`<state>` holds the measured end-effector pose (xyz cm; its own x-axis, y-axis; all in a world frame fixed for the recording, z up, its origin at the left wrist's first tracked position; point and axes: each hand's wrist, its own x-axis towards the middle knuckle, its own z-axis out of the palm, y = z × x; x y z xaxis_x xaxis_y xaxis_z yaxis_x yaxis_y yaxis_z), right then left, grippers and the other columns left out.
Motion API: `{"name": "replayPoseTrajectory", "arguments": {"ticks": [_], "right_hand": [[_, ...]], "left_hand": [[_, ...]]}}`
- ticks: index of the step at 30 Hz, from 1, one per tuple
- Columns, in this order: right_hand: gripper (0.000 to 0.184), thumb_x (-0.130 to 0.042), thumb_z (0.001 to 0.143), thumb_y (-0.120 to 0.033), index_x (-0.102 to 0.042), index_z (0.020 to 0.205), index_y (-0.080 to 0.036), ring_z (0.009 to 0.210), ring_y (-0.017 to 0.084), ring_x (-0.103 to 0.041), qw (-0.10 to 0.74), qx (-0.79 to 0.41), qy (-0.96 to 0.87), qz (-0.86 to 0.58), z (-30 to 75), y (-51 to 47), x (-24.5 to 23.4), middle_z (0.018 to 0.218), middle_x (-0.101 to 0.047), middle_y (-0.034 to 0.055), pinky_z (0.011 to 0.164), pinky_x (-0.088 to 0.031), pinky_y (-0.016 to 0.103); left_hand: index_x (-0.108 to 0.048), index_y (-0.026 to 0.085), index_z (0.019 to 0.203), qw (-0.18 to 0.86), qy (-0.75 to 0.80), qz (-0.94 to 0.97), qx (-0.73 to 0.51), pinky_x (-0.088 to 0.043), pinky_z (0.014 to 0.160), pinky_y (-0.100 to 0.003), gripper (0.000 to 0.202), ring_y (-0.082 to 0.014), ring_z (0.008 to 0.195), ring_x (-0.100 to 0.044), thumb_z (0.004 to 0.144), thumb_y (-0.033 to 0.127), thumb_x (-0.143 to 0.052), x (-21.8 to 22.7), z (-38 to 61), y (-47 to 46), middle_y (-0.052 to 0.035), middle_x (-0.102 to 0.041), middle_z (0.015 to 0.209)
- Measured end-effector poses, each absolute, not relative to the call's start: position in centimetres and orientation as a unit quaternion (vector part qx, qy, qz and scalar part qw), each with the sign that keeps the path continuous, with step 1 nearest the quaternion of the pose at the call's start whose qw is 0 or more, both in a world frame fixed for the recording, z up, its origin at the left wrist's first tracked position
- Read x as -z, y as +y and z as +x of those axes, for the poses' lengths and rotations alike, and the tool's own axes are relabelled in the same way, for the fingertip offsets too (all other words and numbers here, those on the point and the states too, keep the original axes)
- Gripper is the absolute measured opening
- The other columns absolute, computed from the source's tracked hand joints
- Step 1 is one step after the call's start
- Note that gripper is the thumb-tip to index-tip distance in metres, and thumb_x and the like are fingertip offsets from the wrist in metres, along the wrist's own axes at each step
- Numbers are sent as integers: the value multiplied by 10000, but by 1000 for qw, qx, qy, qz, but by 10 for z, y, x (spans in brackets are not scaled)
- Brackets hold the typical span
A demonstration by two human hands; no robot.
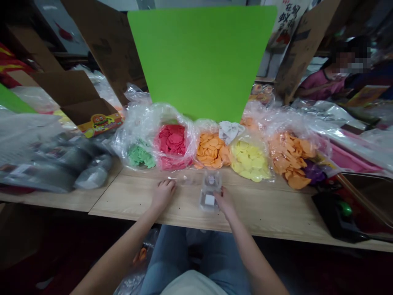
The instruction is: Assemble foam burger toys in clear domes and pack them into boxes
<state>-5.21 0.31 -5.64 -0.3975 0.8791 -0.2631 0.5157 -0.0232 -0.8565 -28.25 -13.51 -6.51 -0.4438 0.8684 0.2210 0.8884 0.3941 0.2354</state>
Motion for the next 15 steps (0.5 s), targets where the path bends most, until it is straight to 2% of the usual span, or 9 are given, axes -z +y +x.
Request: {"name": "replayPoseTrajectory", "arguments": {"ticks": [2, 5, 8, 11, 15], "right_hand": [[452, -489, 759, -358, -509, 1138, -112, 625, 178, -591, 180, -458, -687, -534, -39, 10, 62, 719, -639, 39, 565, -405, 256], [500, -495, 759, -358, -484, 1178, -87, 607, 182, -578, 167, -409, -709, -550, -25, 22, 69, 714, -623, 42, 553, -395, 260], [415, -525, 748, -339, -568, 1070, -80, 684, 189, -583, 155, -360, -732, -558, -16, 30, 67, 804, -626, 86, 618, -406, 266], [283, -540, 749, -335, -629, 900, -112, 741, 193, -573, 157, -304, -751, -565, -10, 32, 58, 886, -617, 116, 683, -395, 275], [220, -515, 781, -337, -633, 858, -168, 708, 182, -576, 160, -261, -759, -575, -4, 28, 47, 781, -636, 69, 620, -366, 253]], "left_hand": [[-605, 210, 848, 30, -838, -526, 146, -349, 858, -343, 239, -216, 931, -538, 878, 301, -386, 61, -277, -135, -83, -610, 920], [-598, 205, 863, 31, -854, -504, 125, -308, 890, -379, 278, -225, 927, -526, 892, 322, -347, 54, -262, -139, -87, -603, 888], [-588, 194, 923, 14, -866, -488, 105, -290, 899, -407, 240, -227, 910, -538, 876, 292, -374, 51, -241, -139, -94, -608, 909], [-572, 177, 1004, -20, -863, -497, 92, -338, 832, -380, 234, -235, 909, -555, 811, 251, -462, 52, -218, -132, -106, -611, 960], [-563, 152, 1028, -61, -850, -517, 82, -377, 775, -353, 282, -239, 903, -574, 765, 222, -489, 52, -195, -117, -119, -609, 1000]]}}
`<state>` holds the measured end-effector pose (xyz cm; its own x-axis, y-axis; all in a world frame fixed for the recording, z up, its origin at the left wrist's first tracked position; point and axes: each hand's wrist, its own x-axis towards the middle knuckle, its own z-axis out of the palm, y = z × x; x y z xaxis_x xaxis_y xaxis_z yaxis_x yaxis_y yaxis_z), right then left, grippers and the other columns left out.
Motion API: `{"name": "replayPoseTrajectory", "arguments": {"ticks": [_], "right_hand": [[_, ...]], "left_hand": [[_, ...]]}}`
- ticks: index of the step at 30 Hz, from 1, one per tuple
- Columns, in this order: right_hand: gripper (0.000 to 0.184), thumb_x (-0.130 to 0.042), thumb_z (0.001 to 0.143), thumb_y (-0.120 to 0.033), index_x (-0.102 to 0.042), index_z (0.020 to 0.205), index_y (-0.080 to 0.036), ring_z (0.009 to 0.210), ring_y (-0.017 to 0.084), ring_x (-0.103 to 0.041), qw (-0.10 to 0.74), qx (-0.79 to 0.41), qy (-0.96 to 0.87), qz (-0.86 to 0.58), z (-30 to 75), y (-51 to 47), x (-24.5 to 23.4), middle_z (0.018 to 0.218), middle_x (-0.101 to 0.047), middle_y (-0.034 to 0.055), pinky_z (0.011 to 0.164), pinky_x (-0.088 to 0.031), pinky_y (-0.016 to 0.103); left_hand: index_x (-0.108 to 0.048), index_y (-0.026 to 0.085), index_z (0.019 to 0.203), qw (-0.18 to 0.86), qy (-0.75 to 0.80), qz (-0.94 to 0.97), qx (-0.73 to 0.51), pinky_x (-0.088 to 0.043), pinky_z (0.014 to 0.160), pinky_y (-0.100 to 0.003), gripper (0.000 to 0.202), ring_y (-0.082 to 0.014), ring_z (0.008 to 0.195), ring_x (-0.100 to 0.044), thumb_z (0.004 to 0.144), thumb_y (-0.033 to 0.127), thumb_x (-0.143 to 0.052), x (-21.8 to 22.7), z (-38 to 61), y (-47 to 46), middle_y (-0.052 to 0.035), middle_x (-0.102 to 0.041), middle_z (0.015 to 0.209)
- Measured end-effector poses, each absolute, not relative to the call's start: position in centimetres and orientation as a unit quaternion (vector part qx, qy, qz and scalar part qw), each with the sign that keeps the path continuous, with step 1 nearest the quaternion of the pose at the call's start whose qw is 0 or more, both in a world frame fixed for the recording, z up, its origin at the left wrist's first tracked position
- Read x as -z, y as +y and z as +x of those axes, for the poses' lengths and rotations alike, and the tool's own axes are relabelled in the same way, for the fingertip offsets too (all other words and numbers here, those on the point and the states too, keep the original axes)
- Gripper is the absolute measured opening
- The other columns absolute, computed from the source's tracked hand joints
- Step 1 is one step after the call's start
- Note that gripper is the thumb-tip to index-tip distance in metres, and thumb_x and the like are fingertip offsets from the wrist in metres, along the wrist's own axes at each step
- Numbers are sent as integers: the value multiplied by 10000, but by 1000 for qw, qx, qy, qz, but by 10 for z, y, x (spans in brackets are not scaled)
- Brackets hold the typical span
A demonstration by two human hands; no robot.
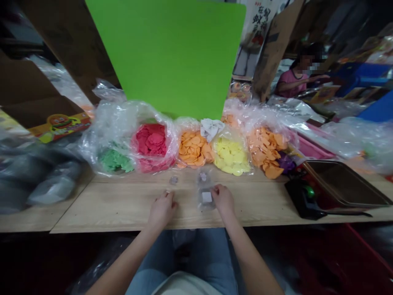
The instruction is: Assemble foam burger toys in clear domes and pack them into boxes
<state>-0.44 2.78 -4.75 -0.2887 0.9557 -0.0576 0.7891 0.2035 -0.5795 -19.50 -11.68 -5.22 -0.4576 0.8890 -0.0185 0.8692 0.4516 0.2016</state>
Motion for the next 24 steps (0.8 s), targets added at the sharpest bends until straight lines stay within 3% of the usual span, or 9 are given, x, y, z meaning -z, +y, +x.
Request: {"name": "replayPoseTrajectory", "arguments": {"ticks": [4, 9, 12, 17, 21, 24], "right_hand": [[229, -478, 810, -342, -609, 926, -195, 656, 164, -578, 177, -248, -752, -585, -3, 27, 42, 747, -648, 42, 563, -332, 238], [188, -489, 787, -333, -583, 737, -179, 624, 159, -568, 209, -270, -752, -564, -3, 33, 46, 688, -634, 34, 544, -344, 235], [242, -446, 814, -372, -578, 819, -169, 662, 161, -597, 232, -286, -739, -564, 4, 41, 51, 740, -654, 40, 563, -392, 230], [421, -315, 873, -461, -571, 969, -142, 637, 165, -618, 233, -257, -709, -614, 52, 69, 54, 759, -668, 60, 550, -421, 238], [363, -416, 849, -413, -610, 963, -127, 770, 233, -631, 177, -171, -678, -693, 120, 95, 54, 819, -669, 121, 640, -429, 295], [318, -457, 844, -359, -617, 979, -120, 865, 267, -622, 124, -127, -663, -727, 168, 108, 56, 887, -664, 153, 706, -429, 327]], "left_hand": [[-503, 140, 1155, 84, 834, 540, -79, -389, 809, -356, 401, -252, 964, -567, 778, 277, -507, 51, -185, -106, -137, -602, 1058], [-415, 152, 1271, 96, 811, 572, -81, -373, 898, -348, 490, -234, 1075, -522, 790, 205, -496, 57, -189, -113, -125, -560, 1183], [-377, 125, 1300, 64, 810, 573, -110, -372, 917, -371, 529, -255, 1112, -493, 795, 217, -503, 55, -186, -120, -146, -532, 1214], [-375, 167, 1301, -11, 723, 662, -196, -273, 1028, -429, 583, -274, 1274, -319, 793, 408, -530, 29, -144, -100, -142, -396, 1355], [-541, 158, 1112, 19, 639, 758, -129, -250, 1037, -433, 288, -230, 1084, -515, 849, 228, -447, 23, -106, -76, -108, -608, 1087], [-602, 182, 902, 34, 653, 749, -110, -301, 990, -405, 187, -193, 885, -587, 839, 153, -429, 28, -103, -68, -55, -651, 848]]}}
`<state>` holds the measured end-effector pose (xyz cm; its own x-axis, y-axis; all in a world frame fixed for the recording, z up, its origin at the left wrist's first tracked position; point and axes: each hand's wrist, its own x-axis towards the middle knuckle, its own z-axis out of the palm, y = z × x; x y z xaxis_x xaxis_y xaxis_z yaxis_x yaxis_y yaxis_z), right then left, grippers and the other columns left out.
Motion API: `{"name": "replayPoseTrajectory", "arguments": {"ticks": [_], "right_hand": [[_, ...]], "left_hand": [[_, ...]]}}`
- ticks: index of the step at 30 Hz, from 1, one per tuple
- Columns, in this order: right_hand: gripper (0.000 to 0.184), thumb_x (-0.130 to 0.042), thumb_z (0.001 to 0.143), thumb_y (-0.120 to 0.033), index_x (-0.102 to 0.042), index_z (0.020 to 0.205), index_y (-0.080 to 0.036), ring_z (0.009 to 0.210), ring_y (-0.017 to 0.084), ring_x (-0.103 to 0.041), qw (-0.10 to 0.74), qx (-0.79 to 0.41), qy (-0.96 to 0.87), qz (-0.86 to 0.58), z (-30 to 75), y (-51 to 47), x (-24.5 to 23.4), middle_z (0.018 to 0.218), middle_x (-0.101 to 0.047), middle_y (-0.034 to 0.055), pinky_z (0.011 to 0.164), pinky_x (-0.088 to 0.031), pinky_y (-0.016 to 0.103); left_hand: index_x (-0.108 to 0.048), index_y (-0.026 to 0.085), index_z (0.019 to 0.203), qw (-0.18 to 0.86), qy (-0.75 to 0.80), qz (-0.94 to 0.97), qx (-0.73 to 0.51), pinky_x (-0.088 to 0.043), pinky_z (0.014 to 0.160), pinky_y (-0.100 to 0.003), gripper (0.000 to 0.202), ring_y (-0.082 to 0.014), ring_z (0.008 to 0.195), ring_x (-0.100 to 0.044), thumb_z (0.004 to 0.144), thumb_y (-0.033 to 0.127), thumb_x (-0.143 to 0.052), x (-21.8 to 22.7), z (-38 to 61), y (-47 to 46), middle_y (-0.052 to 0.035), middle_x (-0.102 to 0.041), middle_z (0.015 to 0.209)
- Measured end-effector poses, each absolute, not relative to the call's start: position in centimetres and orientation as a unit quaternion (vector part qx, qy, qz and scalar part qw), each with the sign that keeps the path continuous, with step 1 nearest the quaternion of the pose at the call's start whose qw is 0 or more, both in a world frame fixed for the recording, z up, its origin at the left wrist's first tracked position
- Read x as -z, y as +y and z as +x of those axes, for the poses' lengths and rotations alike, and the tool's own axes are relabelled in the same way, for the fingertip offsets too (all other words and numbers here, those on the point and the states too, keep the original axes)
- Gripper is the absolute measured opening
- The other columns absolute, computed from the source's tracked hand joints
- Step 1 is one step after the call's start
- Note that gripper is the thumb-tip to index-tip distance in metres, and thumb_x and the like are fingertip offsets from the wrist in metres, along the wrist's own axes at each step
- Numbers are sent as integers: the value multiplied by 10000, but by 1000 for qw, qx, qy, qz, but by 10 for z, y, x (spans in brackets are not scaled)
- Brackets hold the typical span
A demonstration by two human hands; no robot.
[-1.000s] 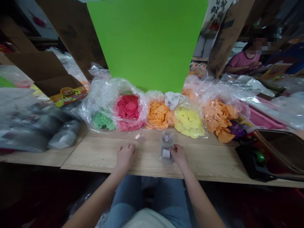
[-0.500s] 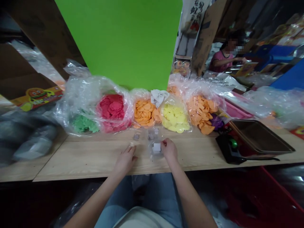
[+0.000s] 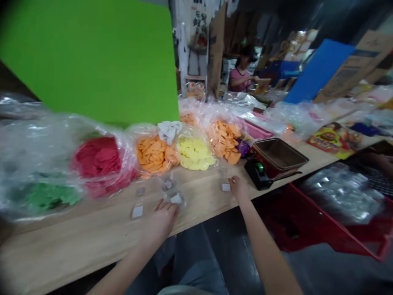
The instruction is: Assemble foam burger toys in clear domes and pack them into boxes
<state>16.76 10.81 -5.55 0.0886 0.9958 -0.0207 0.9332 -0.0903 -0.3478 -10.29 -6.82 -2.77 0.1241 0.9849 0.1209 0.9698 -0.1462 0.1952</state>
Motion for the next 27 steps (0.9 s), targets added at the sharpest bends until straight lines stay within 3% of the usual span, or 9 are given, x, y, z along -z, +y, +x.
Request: {"name": "replayPoseTrajectory", "arguments": {"ticks": [4, 9, 11, 14, 17, 19, 23, 25, 27], "right_hand": [[347, -499, 830, -292, -541, 1132, -125, 937, 252, -605, 77, -83, -664, -739, 208, 122, 59, 977, -644, 159, 750, -422, 307], [312, -474, 858, -270, -529, 1145, -163, 905, 209, -613, 52, -57, -680, -730, 227, 131, 65, 968, -641, 126, 731, -421, 262], [302, -434, 880, -279, -535, 1135, -152, 869, 214, -615, 56, -39, -678, -732, 231, 130, 66, 966, -630, 138, 714, -427, 275], [334, -395, 892, -284, -516, 1168, -139, 888, 235, -595, 72, -9, -676, -734, 233, 124, 60, 1000, -605, 153, 731, -433, 309], [364, -349, 894, -223, -479, 1215, -112, 1003, 251, -531, 123, 34, -694, -708, 230, 106, 49, 1078, -571, 162, 853, -400, 354], [361, -359, 868, -167, -504, 1194, -111, 1071, 256, -484, 164, 44, -749, -641, 222, 88, 45, 1122, -559, 151, 923, -362, 379], [361, -402, 814, -104, -574, 1126, -166, 1218, 280, -356, 210, -1, -838, -504, 184, 48, 44, 1201, -541, 96, 998, -296, 438], [366, -418, 800, -92, -583, 1116, -172, 1233, 265, -338, 237, -45, -861, -448, 151, 37, 43, 1193, -548, 85, 1014, -292, 421], [355, -445, 803, -111, -579, 1123, -183, 1199, 231, -376, 257, -101, -883, -379, 109, 34, 41, 1160, -565, 73, 1005, -318, 374]], "left_hand": [[-597, 203, 809, 20, 687, 709, -155, -347, 914, -405, 106, -195, 810, -586, 814, 216, -492, 22, -122, -64, -36, -643, 804], [-596, 205, 796, 18, 650, 708, -274, -403, 820, -337, 146, -168, 779, -564, 842, 291, -489, -10, -113, -44, -27, -622, 795], [-606, 211, 803, 7, 616, 734, -287, -389, 868, -345, 167, -164, 804, -551, 857, 285, -467, -15, -78, -24, -28, -618, 808], [-616, 218, 815, 38, 558, 806, -194, -297, 992, -405, 188, -170, 846, -543, 869, 257, -441, -2, -5, 18, -32, -610, 794], [-623, 205, 891, 77, 532, 836, -115, -291, 1006, -409, 194, -186, 947, -538, 848, 162, -439, 21, 47, 48, -63, -626, 899], [-590, 208, 1040, 83, 538, 831, -115, -277, 1021, -430, 248, -209, 1080, -495, 828, 168, -468, 33, 52, 46, -81, -597, 1090], [-379, 228, 1310, -15, 643, 748, -161, -200, 1055, -490, 496, -268, 1318, -241, 823, 219, -472, 48, -6, -6, -86, -366, 1398], [-380, 142, 1302, -85, 758, 627, -161, -223, 1021, -529, 468, -317, 1296, -271, 849, 251, -423, 54, -49, -37, -166, -378, 1375], [-470, 137, 1205, -77, 772, 616, -137, -301, 974, -494, 363, -291, 1168, -443, 871, 232, -366, 58, -86, -57, -160, -518, 1243]]}}
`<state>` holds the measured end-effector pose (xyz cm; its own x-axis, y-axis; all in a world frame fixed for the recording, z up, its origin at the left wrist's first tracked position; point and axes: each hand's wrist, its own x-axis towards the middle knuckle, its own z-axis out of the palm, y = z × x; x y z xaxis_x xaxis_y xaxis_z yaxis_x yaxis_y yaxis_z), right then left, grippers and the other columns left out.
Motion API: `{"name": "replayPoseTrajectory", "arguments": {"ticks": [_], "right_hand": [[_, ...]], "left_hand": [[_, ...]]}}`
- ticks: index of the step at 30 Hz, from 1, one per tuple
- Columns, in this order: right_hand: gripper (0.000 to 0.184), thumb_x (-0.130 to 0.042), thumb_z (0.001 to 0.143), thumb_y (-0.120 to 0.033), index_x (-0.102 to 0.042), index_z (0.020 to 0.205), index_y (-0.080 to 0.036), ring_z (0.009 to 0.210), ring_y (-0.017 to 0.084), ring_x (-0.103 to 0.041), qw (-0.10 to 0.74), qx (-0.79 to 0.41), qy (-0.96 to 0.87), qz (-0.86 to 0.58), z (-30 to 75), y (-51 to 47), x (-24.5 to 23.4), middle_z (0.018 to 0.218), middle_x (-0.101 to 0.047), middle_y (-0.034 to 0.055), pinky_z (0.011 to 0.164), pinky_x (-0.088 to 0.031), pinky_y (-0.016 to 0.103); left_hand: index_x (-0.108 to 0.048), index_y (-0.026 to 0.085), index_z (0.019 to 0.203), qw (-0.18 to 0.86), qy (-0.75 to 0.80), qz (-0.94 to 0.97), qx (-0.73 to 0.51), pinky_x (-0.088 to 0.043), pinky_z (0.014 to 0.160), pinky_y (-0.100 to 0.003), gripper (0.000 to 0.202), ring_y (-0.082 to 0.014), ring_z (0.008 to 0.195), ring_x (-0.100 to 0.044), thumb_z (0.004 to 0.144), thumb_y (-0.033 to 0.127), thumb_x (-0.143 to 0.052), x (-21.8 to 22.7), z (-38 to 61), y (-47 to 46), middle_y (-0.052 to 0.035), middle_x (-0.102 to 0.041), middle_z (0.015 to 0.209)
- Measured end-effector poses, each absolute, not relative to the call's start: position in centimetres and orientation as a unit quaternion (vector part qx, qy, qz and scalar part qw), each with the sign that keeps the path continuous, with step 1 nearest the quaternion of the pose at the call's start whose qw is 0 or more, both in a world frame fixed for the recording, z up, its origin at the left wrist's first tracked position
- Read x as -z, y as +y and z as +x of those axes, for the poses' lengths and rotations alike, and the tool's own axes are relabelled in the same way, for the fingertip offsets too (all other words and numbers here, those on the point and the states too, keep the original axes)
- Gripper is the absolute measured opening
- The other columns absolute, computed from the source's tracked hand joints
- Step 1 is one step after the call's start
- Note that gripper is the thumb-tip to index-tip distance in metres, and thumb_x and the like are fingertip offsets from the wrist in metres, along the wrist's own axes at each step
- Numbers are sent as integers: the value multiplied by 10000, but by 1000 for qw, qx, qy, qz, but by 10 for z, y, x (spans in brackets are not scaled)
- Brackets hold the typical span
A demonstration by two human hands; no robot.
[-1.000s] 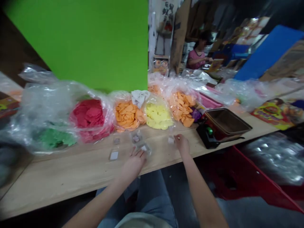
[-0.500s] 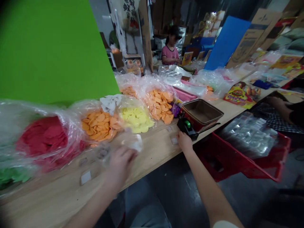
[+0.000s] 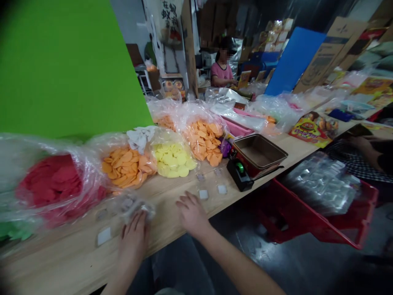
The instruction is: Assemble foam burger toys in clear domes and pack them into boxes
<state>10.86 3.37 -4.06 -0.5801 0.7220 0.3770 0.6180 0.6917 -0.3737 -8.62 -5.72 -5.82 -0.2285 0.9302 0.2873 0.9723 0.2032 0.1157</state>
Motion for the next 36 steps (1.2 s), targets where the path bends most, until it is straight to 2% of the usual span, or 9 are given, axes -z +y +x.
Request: {"name": "replayPoseTrajectory", "arguments": {"ticks": [2, 5, 9, 12, 17, 22, 26, 32, 36], "right_hand": [[324, -453, 829, -152, -572, 1127, -199, 1098, 191, -459, 264, -162, -876, -368, 64, 38, 37, 1101, -587, 69, 946, -373, 323], [283, -454, 859, -249, -579, 1104, -178, 896, 171, -558, 225, -257, -830, -442, 9, 48, 37, 970, -619, 82, 785, -441, 280], [306, -447, 865, -396, -628, 978, -176, 723, 162, -590, 188, -301, -823, -444, -30, 45, 47, 844, -643, 64, 642, -436, 256], [286, -454, 860, -407, -651, 882, -201, 697, 144, -588, 186, -305, -822, -443, -43, 36, 49, 801, -644, 37, 621, -423, 232], [301, -411, 875, -280, -581, 1096, -166, 1014, 228, -522, 222, -218, -796, -519, -13, 44, 40, 1071, -590, 132, 859, -384, 358], [311, -482, 829, -255, -580, 1101, -141, 1256, 371, -292, 130, 14, -755, -642, 71, 62, 54, 1306, -440, 192, 970, -205, 560], [345, -468, 836, -265, -551, 1152, -154, 1274, 363, -279, 100, 45, -763, -637, 111, 62, 63, 1323, -438, 170, 987, -186, 561], [390, -354, 850, -148, -507, 1209, -146, 1212, 238, -383, 232, 5, -798, -556, 120, 49, 48, 1217, -537, 117, 986, -305, 411], [388, -412, 867, -269, -499, 1236, -188, 1290, 264, -279, 214, -5, -830, -516, 112, 43, 52, 1310, -472, 93, 995, -290, 428]], "left_hand": [[-548, 156, 1069, 47, -757, -642, 109, -366, 908, -443, 280, -262, 1002, -544, 869, 216, -362, 57, -110, -65, -120, -615, 1065], [-578, 176, 873, 13, -766, -635, 95, -421, 775, -403, 167, -256, 829, -568, 833, 247, -432, 46, -126, -65, -81, -626, 846], [-548, 194, 771, -97, -727, -660, 162, -437, 675, -303, 136, -194, 756, -567, 823, 279, -455, 25, -143, -67, -50, -604, 788], [-531, 197, 726, -71, -726, -662, 175, -419, 696, -294, 167, -180, 750, -559, 831, 302, -456, 10, -165, -74, -34, -595, 750], [-496, 190, 648, 88, -735, -643, 194, -389, 662, -290, 266, -175, 685, -523, 845, 364, -451, -14, -180, -75, -33, -544, 666], [-576, 181, 801, 46, -616, -775, 136, -390, 729, -315, 283, -212, 830, -551, 847, 432, -454, -16, -120, -32, -75, -600, 824], [-600, 148, 887, -36, -564, -820, 91, -404, 733, -338, 405, -244, 851, -572, 815, 519, -455, 6, -61, 15, -110, -624, 866], [-618, 166, 859, -50, -566, -819, 85, -403, 671, -296, 389, -194, 771, -584, 869, 472, -378, 17, -47, 40, -84, -622, 838], [-602, 166, 921, -11, -567, -819, 88, -384, 789, -352, 337, -226, 890, -555, 907, 363, -330, 6, -70, 28, -104, -605, 902]]}}
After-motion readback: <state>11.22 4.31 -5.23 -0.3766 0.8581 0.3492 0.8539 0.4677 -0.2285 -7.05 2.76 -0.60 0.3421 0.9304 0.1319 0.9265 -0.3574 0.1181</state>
